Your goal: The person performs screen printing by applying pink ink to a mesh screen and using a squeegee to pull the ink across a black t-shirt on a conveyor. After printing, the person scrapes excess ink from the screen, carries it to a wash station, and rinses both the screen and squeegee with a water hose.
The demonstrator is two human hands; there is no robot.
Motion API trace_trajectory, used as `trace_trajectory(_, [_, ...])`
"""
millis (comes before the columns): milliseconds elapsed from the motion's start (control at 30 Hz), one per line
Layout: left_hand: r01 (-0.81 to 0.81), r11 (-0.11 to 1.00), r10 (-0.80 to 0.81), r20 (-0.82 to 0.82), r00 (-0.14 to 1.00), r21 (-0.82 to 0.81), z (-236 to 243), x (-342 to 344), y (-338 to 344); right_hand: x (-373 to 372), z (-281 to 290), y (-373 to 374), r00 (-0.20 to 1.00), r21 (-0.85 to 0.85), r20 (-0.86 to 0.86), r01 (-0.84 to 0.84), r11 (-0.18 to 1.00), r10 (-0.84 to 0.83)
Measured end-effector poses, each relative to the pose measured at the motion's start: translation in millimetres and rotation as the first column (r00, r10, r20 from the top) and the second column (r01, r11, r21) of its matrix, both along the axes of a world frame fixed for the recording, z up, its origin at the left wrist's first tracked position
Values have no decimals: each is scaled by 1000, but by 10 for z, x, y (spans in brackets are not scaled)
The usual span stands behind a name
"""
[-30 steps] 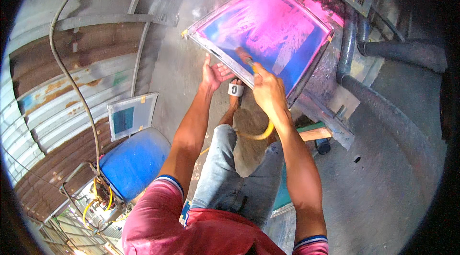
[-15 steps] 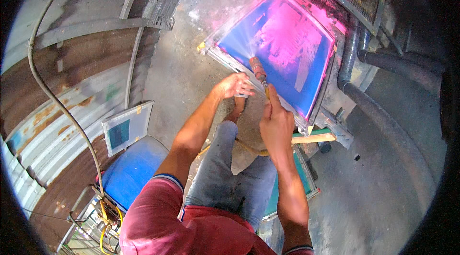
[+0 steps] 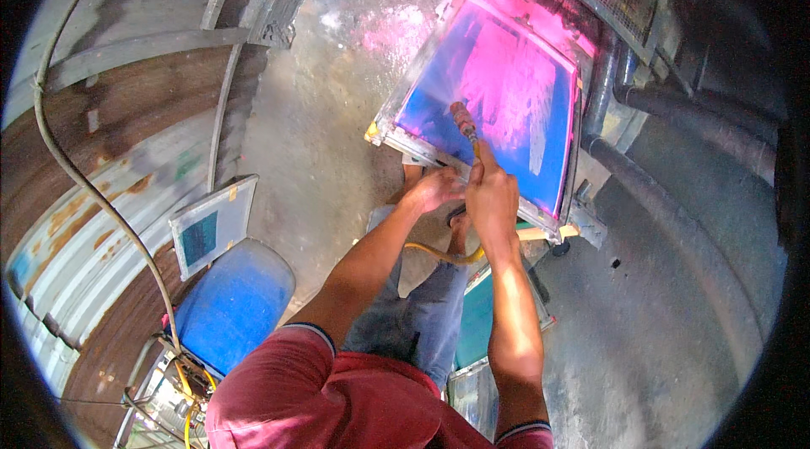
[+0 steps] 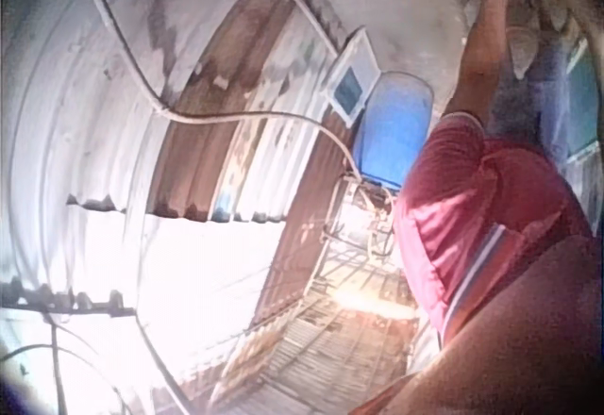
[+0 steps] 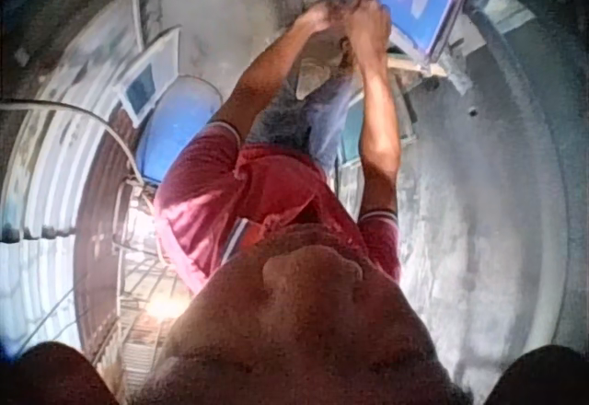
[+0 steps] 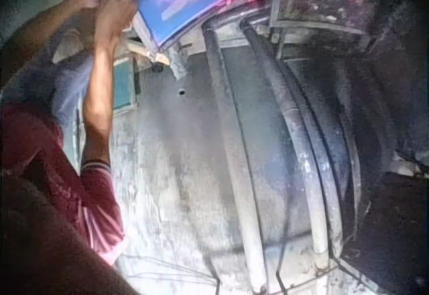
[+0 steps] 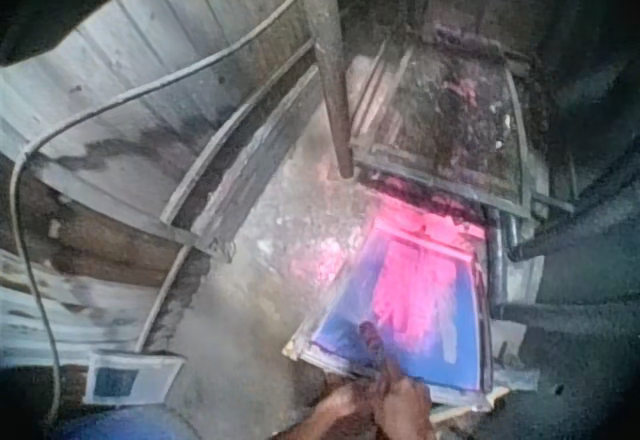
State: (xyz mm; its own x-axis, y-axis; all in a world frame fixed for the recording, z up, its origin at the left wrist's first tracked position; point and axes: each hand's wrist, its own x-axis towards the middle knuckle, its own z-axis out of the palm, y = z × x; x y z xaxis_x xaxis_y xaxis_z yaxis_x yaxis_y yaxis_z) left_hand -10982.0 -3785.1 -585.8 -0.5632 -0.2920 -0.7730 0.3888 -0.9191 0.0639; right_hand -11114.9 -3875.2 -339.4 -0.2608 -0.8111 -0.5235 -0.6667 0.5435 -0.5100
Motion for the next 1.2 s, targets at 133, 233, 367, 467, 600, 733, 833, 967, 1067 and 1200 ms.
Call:
trace_trajectory(133, [28,1000,-28,39,999,-9,165,-30,-27,49,-50,64,998,-20,37,-53,998,54])
trace_trajectory(233, [142,990,-142,121,982,10,549,-61,-208,85,43,273,993,29,1,-114,993,114])
trace_trajectory(367, [75,996,-79,80,994,56,306,70,-113,38,93,410,991,109,131,-38,993,23])
trace_trajectory(467, [56,997,-60,61,996,56,396,30,-152,-329,-143,731,977,-14,202,-60,998,62])
trace_trajectory(600, [-60,998,61,-25,998,33,236,222,-75,-991,91,677,981,192,191,-68,979,30])
trace_trajectory(733, [-70,996,71,-23,997,46,248,254,-124,-1515,461,759,994,192,69,-97,977,85])
trace_trajectory(833, [-61,997,62,-29,998,42,273,273,-161,-1687,585,840,996,184,-93,-3,983,20])
trace_trajectory(967, [-39,999,40,-40,998,26,339,223,-173,-1571,518,706,989,111,-149,45,993,-28])
trace_trajectory(1067, [-38,998,41,-61,997,46,284,240,-164,-1228,464,424,999,97,-52,22,995,-18])
trace_trajectory(1200, [-68,995,73,-59,996,75,257,233,-145,-940,331,229,999,-13,18,49,999,-48])
